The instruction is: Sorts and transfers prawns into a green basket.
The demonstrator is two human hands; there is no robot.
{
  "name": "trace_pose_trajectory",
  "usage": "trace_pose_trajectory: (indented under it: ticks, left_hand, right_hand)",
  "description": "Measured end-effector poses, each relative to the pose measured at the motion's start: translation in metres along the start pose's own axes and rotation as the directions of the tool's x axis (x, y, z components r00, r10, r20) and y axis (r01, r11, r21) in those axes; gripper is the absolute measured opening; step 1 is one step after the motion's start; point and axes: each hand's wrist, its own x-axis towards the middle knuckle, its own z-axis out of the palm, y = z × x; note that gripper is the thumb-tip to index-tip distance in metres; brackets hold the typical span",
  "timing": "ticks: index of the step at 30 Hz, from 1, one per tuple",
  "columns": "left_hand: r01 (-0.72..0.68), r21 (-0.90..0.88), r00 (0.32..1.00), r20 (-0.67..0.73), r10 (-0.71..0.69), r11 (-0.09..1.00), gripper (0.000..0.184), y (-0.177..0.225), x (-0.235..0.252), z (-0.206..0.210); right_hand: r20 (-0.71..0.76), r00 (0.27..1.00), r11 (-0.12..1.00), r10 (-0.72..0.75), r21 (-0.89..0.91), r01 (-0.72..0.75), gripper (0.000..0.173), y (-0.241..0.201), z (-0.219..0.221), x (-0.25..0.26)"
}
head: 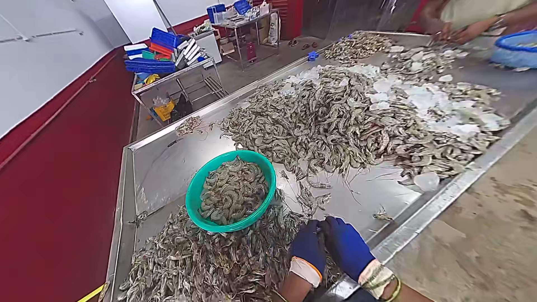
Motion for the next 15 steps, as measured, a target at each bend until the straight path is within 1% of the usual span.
trace_pose_trajectory:
  ticks: [1,2,3,6,7,8,9,10,11,13,15]
  left_hand:
    - [0.1,0.048,0.994,0.041,-0.102,0.994,0.045,0.007,-0.004,-0.004]
    - [0.156,0.08,0.983,0.08,-0.163,0.984,0.046,0.011,-0.007,-0.006]
    - [0.167,0.085,0.978,0.114,-0.176,0.982,0.047,0.012,-0.009,-0.007]
    - [0.081,-0.018,0.982,0.173,-0.076,0.997,0.044,0.005,-0.012,-0.009]
    - [0.065,-0.071,0.984,0.173,-0.052,0.995,0.044,0.003,-0.015,-0.01]
    - [0.058,-0.125,0.986,0.16,-0.038,0.99,0.044,0.0,-0.018,-0.013]
    - [0.049,-0.181,0.99,0.139,-0.023,0.982,0.045,-0.004,-0.019,-0.017]
    - [0.029,-0.224,0.993,0.12,-0.001,0.974,0.046,-0.011,-0.02,-0.021]
    - [-0.005,-0.249,0.995,0.094,0.029,0.968,0.045,-0.019,-0.02,-0.022]
    - [-0.072,-0.273,0.995,0.044,0.088,0.959,0.043,-0.026,-0.015,-0.023]
    - [-0.088,-0.268,0.996,-0.02,0.086,0.959,0.04,-0.025,-0.012,-0.022]
  right_hand:
    - [-0.039,0.999,0.998,-0.027,-0.052,0.025,0.026,-0.002,0.002,-0.001]
    - [-0.085,0.995,0.995,-0.057,-0.085,0.05,0.023,-0.001,0.006,-0.002]
    - [-0.12,0.989,0.992,-0.084,-0.101,0.072,0.021,0.003,0.01,-0.002]
    - [-0.243,0.957,0.986,-0.16,-0.083,0.144,0.011,0.021,0.014,-0.003]
    - [-0.213,0.968,0.99,-0.134,-0.074,0.12,0.012,0.03,0.009,-0.001]
    - [-0.11,0.992,0.995,-0.063,-0.087,0.054,0.014,0.04,-0.002,0.004]
    - [0.03,0.999,0.993,0.02,-0.113,-0.017,0.019,0.053,-0.015,0.013]
    - [0.137,0.988,0.992,0.076,-0.113,-0.061,0.026,0.064,-0.026,0.024]
    - [0.148,0.986,0.995,0.075,-0.08,-0.064,0.031,0.072,-0.032,0.036]
    - [0.024,0.999,0.999,-0.027,-0.03,0.027,0.029,0.077,-0.035,0.072]
    - [-0.033,0.995,0.996,-0.09,-0.028,0.089,0.026,0.072,-0.024,0.104]
